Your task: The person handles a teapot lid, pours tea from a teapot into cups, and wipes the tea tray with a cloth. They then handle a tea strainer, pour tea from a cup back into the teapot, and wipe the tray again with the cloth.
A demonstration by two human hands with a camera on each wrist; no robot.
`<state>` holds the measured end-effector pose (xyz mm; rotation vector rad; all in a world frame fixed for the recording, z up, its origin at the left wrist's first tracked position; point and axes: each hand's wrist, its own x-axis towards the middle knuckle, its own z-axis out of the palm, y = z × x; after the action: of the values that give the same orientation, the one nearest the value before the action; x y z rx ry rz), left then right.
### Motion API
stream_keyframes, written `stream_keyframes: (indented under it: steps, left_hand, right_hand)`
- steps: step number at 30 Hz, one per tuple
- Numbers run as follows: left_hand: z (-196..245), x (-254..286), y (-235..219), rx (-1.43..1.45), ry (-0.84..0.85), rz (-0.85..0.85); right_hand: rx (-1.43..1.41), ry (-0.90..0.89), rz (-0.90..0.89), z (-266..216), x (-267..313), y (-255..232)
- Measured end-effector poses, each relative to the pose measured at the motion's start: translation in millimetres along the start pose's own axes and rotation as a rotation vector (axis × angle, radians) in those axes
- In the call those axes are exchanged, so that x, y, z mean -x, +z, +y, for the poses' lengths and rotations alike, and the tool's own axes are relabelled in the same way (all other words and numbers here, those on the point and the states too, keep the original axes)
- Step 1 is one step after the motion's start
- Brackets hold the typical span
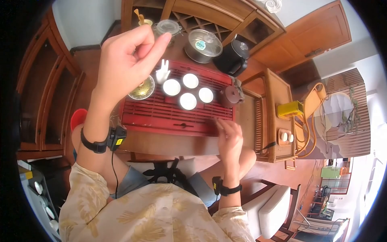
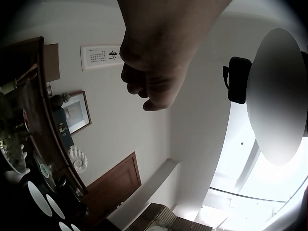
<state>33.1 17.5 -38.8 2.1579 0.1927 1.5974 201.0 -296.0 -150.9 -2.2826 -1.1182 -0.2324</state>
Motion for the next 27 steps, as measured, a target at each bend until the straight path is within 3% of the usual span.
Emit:
stream_keyframes:
  steps: [6,11,13,17,22,25,27]
  left_hand:
    - [-0.7,-0.8,-0.5,-0.007,0.022,0.008]
    - [0.8,-2.2,-2.5,-0.025,-0.02,-0.024]
    - [2.6,-2.2,-2.3,-0.017,-0.035,-0.034]
    - [0.4,0.2,-0.4,-0.034,0.028,-0.009]
    - [1.6,-0.7,-2.2,-0.041,0.016,-0.031]
    - [4.5,1.9,2.7,0.024,-0.01,-0.068]
    - [6.3,2.6,3.9,0.029,-0.006,-0.081]
  right_hand:
    - [0.142,-0.07,0.069,18.3,-17.3,23.4]
    - [0.038,-0.192,-0.021,-36.0,3.5,44.6]
    - [0.055,-0.149,-0.052,-65.0,16.3,46.4]
    - [-0.064,-0.212,-0.1,-51.9,16.0,28.6]
    - [-0.029,-0.02,0.016,-21.3,9.6,6.7]
    - [-0.006,-0.021,-0.053,-8.4,12.1,3.9]
    - [0.011,-0.063,-0.008,-7.4,15.4,7.8]
